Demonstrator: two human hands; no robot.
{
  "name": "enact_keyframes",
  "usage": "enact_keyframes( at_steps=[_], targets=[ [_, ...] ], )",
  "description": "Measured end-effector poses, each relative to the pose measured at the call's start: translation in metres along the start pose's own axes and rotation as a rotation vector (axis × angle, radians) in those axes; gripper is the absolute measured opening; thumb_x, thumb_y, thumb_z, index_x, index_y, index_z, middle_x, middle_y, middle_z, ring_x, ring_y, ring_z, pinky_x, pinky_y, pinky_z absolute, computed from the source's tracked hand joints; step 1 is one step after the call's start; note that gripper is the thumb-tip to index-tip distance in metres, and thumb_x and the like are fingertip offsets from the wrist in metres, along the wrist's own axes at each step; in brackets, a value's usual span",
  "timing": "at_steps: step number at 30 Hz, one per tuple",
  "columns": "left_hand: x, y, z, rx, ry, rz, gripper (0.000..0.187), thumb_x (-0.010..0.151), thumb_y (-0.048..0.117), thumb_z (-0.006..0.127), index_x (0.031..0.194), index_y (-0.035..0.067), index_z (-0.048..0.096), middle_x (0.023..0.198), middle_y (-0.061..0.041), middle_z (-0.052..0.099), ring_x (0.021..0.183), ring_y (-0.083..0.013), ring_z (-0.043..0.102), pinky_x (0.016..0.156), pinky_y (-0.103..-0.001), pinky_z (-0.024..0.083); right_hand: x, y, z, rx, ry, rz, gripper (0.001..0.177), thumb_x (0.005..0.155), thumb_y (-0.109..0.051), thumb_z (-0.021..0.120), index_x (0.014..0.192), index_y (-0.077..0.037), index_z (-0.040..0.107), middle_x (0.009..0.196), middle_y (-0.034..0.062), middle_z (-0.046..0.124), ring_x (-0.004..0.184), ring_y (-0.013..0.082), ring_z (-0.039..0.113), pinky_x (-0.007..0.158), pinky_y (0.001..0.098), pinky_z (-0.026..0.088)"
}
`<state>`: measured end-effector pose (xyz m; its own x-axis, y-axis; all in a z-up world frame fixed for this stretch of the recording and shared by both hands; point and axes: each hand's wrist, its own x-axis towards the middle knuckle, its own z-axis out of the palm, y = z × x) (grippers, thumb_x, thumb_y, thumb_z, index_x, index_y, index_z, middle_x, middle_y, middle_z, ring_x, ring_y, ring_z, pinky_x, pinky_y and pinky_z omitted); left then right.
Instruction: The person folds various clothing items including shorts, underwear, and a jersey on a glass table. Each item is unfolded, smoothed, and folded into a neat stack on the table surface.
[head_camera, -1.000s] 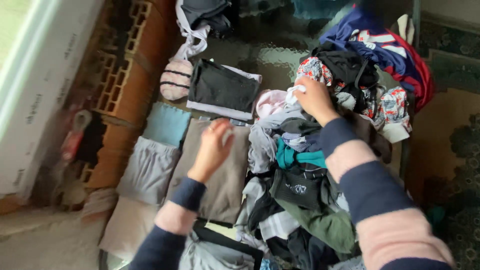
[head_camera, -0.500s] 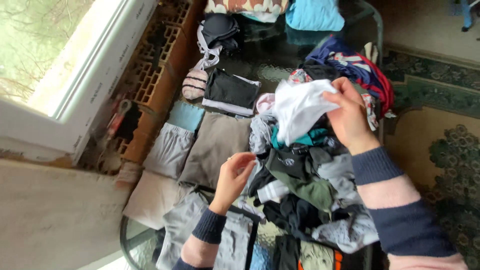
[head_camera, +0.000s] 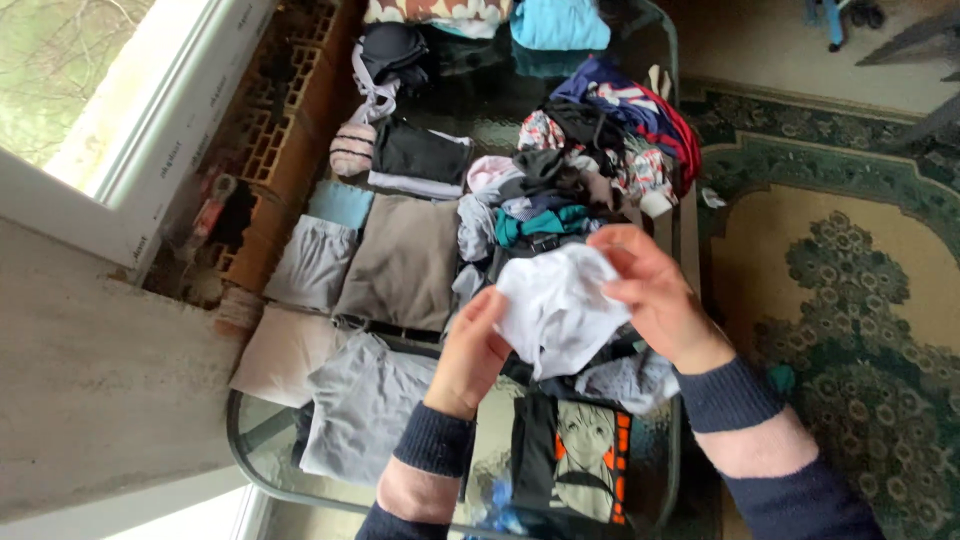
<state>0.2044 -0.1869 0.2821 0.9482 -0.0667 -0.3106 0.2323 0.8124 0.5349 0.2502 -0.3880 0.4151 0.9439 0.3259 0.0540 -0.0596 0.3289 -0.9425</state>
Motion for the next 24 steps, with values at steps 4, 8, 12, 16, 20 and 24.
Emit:
enact_keyframes(
  at_steps=[4, 8, 12, 16, 20, 24],
  targets=[
    [-0.023, 0.029, 0.015, -0.037, -0.023, 0.021, 0.034, 0.102, 0.026, 0.063, 0.125, 0.001, 0.062, 0.098, -0.010, 0.073, 0.083, -0.0193, 0.075, 0.072, -0.031, 0.063, -0.047, -0.011, -0.007, -0.158, 0.093, 0.023, 0.049, 0.074, 0.000, 0.071, 0.123, -0.001, 0.065, 0.099, 0.0045, 0.068, 0.083, 0.0087, 0.062, 0.071, 0.0203, 0.051],
    [-0.045, 0.037, 0.018, -0.028, -0.178, -0.032, 0.057, 0.103, 0.037, 0.053, 0.150, 0.006, 0.043, 0.124, -0.021, 0.068, 0.097, -0.0289, 0.075, 0.077, -0.039, 0.065, -0.077, 0.012, -0.050, -0.359, 0.086, 0.090, 0.041, 0.072, 0.006, 0.076, 0.113, 0.000, 0.073, 0.088, 0.0046, 0.067, 0.082, 0.0121, 0.063, 0.074, 0.0247, 0.052],
    [-0.065, 0.034, 0.041, 0.171, -0.161, -0.067, 0.051, 0.099, 0.008, 0.061, 0.147, 0.007, 0.045, 0.111, -0.019, 0.070, 0.086, -0.0244, 0.075, 0.069, -0.033, 0.065, -0.090, 0.033, -0.092, -0.715, -0.141, 0.304, 0.017, 0.079, 0.005, 0.076, 0.094, -0.002, 0.074, 0.083, 0.0081, 0.074, 0.083, 0.0185, 0.068, 0.082, 0.0347, 0.055],
    [-0.085, 0.013, 0.066, 0.438, -0.230, -0.091, 0.064, 0.090, -0.002, 0.065, 0.146, 0.022, 0.045, 0.115, -0.005, 0.066, 0.090, -0.0086, 0.069, 0.073, -0.018, 0.060, -0.089, -0.002, -0.058, -1.061, -0.310, 0.405, 0.028, 0.088, -0.012, 0.071, 0.114, -0.004, 0.070, 0.118, 0.0203, 0.075, 0.114, 0.0400, 0.070, 0.095, 0.0485, 0.055],
    [-0.099, -0.014, 0.090, 0.537, -0.499, -0.042, 0.068, 0.089, -0.014, 0.060, 0.149, 0.014, 0.042, 0.112, -0.010, 0.065, 0.084, -0.0098, 0.060, 0.071, -0.022, 0.054, -0.089, -0.032, -0.044, -0.852, -0.380, 0.027, 0.065, 0.085, 0.005, 0.067, 0.145, -0.006, 0.046, 0.137, 0.0237, 0.061, 0.132, 0.0425, 0.054, 0.110, 0.0565, 0.040],
    [-0.109, -0.026, 0.124, 0.638, -0.596, -0.044, 0.044, 0.101, -0.001, 0.052, 0.144, 0.009, 0.047, 0.112, -0.008, 0.068, 0.073, -0.0017, 0.048, 0.066, -0.017, 0.045, -0.094, -0.034, -0.078, -0.630, -0.707, 0.087, 0.070, 0.079, 0.007, 0.070, 0.144, -0.001, 0.047, 0.136, 0.0191, 0.067, 0.129, 0.0353, 0.058, 0.110, 0.0554, 0.041]
  ],
)
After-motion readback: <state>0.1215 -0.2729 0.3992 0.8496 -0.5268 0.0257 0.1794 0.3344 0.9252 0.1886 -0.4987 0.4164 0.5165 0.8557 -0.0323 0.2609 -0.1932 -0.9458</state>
